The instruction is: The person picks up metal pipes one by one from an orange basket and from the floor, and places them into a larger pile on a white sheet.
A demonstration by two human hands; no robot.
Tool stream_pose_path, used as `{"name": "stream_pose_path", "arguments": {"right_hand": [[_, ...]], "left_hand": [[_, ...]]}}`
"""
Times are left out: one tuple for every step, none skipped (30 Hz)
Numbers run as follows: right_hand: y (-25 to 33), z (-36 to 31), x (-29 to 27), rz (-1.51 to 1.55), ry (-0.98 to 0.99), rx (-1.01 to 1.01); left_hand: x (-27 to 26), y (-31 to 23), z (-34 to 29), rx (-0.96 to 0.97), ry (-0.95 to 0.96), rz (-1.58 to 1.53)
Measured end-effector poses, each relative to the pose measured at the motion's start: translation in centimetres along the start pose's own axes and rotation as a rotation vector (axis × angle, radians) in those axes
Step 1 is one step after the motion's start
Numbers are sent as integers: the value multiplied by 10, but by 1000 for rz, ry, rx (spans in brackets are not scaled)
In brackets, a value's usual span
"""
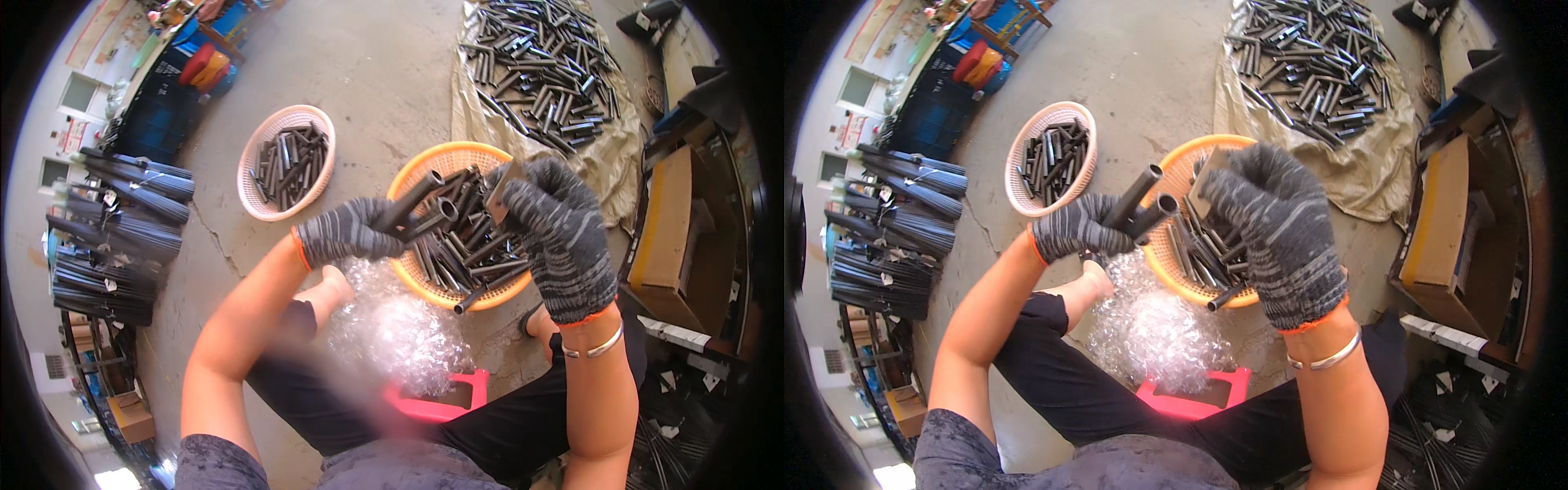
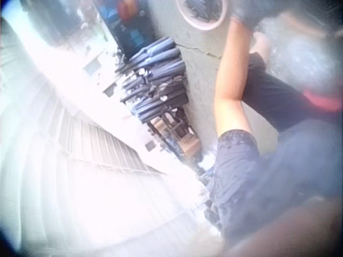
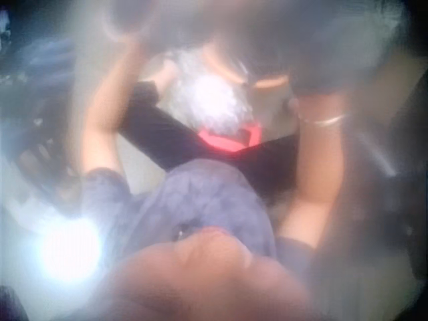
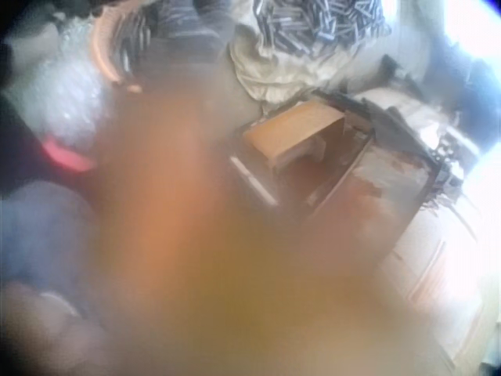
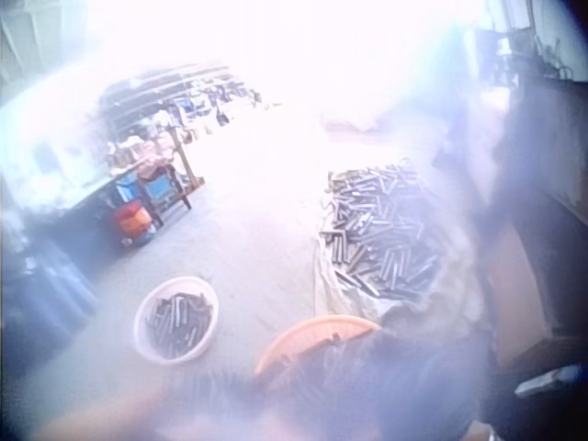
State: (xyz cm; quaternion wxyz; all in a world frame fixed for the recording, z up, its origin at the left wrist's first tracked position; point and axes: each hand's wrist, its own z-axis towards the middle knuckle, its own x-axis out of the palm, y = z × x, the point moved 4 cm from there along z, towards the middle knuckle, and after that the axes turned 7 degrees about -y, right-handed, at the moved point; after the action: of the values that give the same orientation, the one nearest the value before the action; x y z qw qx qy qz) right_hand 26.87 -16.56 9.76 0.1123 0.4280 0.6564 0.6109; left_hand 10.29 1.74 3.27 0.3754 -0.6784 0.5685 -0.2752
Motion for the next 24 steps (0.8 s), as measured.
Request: {"name": "stream_pose_path", "arguments": {"right_hand": [[4,-6,10,-57,5,-25],[3,-9,17,-139,56,-64],[-3,-11,19,-237,94,-98],[-9,-12,19,-333,103,-163],[-13,-13,24,-334,142,-178],[-15,-15,29,-335,178,-193],[-17,-16,33,-337,211,-209],[-20,-18,33,-269,244,-163],[-17,-18,34,-240,224,-178],[-13,-18,35,-210,204,-192],[-9,-19,33,-185,176,-201],[-7,-14,23,-172,246,-131],[-4,-12,17,-101,190,-107],[-3,-10,11,-23,130,-83],[-3,-8,4,54,70,-59],[-1,-3,-2,197,140,-47],[1,0,-11,190,113,-61],[4,3,-16,201,74,-74],[7,4,-20,212,35,-88],[9,3,-22,199,-18,-47],[8,3,-23,229,-15,-60],[8,5,-23,258,-12,-73],[8,6,-26,284,-11,-92],[6,7,-31,258,28,-225]], "left_hand": [[11,-5,-11,30,22,-67],[16,-10,-23,171,0,1],[25,-9,-31,211,-8,-100],[31,-11,-36,244,-21,-121],[31,-12,-46,269,-46,-139],[29,-5,-50,221,-51,-151],[26,4,-52,172,-54,-164],[27,10,-53,123,-47,-186],[28,10,-53,143,-41,-237],[32,6,-54,162,-35,-287],[37,2,-53,176,-22,-341],[39,-3,-52,212,-33,-276],[42,-8,-53,220,-24,-336],[45,-13,-54,222,-15,-391],[48,-20,-55,225,-7,-447],[52,-26,-55,234,-3,-457],[56,-32,-54,244,2,-470],[58,-34,-51,246,2,-456],[61,-37,-48,249,4,-441],[64,-43,-48,272,24,-449],[67,-48,-48,294,45,-458],[70,-50,-45,306,51,-454],[73,-53,-42,322,63,-450],[77,-54,-42,268,106,-456]]}}
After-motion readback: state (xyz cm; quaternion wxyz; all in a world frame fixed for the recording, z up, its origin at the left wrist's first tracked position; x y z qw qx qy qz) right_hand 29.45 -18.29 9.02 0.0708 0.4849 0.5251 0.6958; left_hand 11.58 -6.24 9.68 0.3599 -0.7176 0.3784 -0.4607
